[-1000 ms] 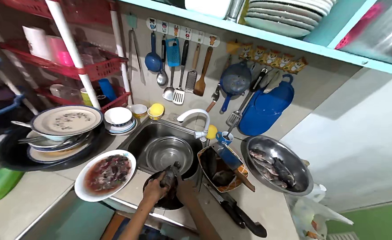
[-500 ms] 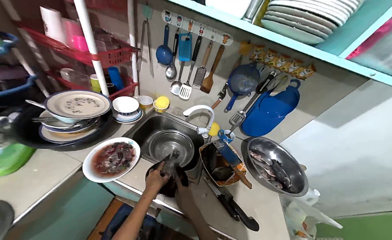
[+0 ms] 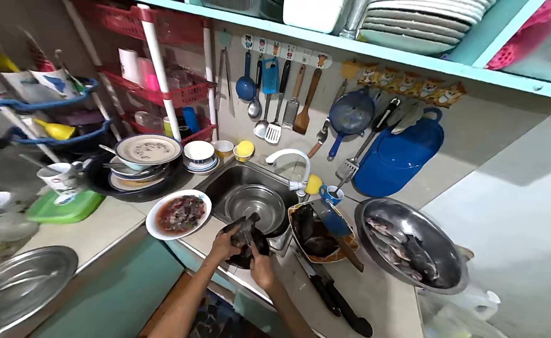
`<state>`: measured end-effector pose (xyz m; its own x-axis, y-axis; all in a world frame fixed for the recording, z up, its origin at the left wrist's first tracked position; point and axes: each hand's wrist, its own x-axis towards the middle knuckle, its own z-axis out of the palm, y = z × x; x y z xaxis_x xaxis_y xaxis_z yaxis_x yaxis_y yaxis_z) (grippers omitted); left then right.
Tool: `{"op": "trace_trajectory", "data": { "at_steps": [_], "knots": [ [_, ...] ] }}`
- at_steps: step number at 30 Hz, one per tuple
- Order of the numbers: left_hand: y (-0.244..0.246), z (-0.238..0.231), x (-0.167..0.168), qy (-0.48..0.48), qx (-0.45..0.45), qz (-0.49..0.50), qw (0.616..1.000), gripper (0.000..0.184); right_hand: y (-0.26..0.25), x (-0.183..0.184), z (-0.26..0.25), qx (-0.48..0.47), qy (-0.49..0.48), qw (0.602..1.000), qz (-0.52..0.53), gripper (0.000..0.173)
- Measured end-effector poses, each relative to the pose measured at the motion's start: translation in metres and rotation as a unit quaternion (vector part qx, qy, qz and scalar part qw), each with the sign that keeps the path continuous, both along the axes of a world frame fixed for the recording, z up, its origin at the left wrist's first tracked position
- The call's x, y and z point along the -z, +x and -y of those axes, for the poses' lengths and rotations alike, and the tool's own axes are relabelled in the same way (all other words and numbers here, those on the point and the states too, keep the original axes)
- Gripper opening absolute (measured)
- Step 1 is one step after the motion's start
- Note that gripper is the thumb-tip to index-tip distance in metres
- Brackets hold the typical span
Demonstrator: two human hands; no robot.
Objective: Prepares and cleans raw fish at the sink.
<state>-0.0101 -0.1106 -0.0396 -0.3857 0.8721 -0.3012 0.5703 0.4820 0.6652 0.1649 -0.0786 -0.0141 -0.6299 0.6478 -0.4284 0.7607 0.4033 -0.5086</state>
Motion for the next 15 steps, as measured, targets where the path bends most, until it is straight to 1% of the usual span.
{"op": "trace_trajectory", "data": {
  "at_steps": [2, 5, 7, 9, 10, 12, 15],
  "knots": [
    [0.002, 0.000, -0.001, -0.002, 0.004, -0.017, 1.000, 0.089, 0.015, 0.001, 0.009, -0.012, -0.007, 1.000, 0.006, 0.065],
    [0.004, -0.003, -0.001, -0.006, 0.008, -0.027, 1.000, 0.089, 0.026, 0.001, -0.007, -0.012, -0.004, 0.999, -0.043, 0.061],
    [0.003, -0.004, 0.000, -0.008, 0.005, -0.023, 1.000, 0.089, 0.017, 0.003, -0.024, -0.002, 0.009, 0.997, -0.076, 0.059],
    [0.002, -0.004, 0.002, -0.005, 0.002, -0.019, 1.000, 0.088, 0.001, 0.006, -0.036, 0.000, 0.016, 0.998, -0.068, 0.061],
    [0.003, -0.004, 0.002, -0.007, 0.000, -0.020, 1.000, 0.087, -0.005, 0.008, -0.034, -0.004, 0.014, 0.998, -0.056, 0.063],
    [0.003, -0.003, 0.002, -0.009, -0.007, -0.019, 1.000, 0.086, -0.009, 0.003, -0.015, -0.012, 0.012, 0.999, -0.034, 0.066],
    [0.002, -0.004, 0.000, -0.014, -0.014, -0.014, 1.000, 0.088, 0.005, 0.002, 0.007, -0.022, 0.006, 0.999, -0.027, 0.068]
  ]
}}
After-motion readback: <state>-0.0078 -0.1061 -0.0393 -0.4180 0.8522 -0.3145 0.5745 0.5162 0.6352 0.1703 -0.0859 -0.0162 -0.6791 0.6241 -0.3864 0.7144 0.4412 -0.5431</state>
